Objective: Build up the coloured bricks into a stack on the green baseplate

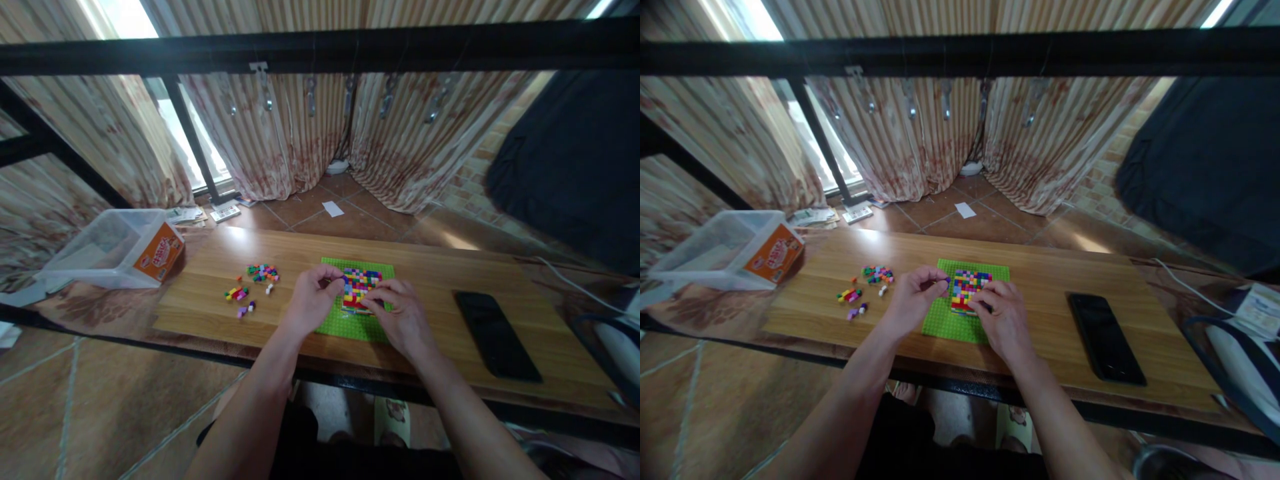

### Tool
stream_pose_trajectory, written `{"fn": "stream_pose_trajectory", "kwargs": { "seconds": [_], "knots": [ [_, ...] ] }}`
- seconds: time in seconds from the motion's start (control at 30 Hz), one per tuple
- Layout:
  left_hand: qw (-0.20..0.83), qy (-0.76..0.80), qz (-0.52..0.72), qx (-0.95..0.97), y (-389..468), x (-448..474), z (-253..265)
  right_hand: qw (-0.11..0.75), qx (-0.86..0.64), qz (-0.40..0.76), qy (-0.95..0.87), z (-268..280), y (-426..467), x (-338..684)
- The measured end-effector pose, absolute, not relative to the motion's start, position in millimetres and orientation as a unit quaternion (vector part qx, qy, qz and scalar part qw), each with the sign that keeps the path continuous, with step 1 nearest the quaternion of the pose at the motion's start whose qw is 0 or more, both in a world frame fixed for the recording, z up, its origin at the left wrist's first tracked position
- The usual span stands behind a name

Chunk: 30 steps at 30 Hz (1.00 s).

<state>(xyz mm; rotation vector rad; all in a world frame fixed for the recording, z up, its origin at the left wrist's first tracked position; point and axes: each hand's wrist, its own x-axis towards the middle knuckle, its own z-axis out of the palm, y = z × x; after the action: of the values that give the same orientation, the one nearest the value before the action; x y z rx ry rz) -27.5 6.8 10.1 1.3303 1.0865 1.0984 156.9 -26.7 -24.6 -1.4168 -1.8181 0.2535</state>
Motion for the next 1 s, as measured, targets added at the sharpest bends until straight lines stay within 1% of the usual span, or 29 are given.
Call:
{"fn": "stream_pose_trajectory", "kwargs": {
  "seconds": [0.2, 0.4, 0.5, 0.6, 0.73, 0.83, 1.0],
  "knots": [
    [0.521, 0.452, 0.444, 0.571, 5.7, -24.5, 7.6, 0.370, -0.558, 0.098, -0.736, -24.0, -26.8, 155.8],
    [0.520, 0.451, 0.428, 0.585, 5.8, -20.5, 2.9, 0.359, -0.566, 0.096, -0.736, -26.8, -26.1, 154.7],
    [0.524, 0.455, 0.418, 0.586, 5.4, -19.7, 2.4, 0.377, -0.571, 0.102, -0.722, -26.7, -27.9, 154.4],
    [0.526, 0.450, 0.412, 0.592, 4.2, -18.9, 3.6, 0.421, -0.579, 0.112, -0.690, -22.6, -30.4, 154.9],
    [0.537, 0.426, 0.408, 0.603, 1.8, -15.6, 5.2, 0.462, -0.573, 0.172, -0.655, -14.1, -31.5, 156.3],
    [0.548, 0.404, 0.407, 0.609, -0.2, -11.8, 4.9, 0.471, -0.559, 0.232, -0.642, -11.2, -31.1, 155.0],
    [0.567, 0.358, 0.421, 0.611, -2.3, -7.6, 3.2, 0.481, -0.538, 0.295, -0.626, -9.4, -32.1, 149.4]
  ]
}}
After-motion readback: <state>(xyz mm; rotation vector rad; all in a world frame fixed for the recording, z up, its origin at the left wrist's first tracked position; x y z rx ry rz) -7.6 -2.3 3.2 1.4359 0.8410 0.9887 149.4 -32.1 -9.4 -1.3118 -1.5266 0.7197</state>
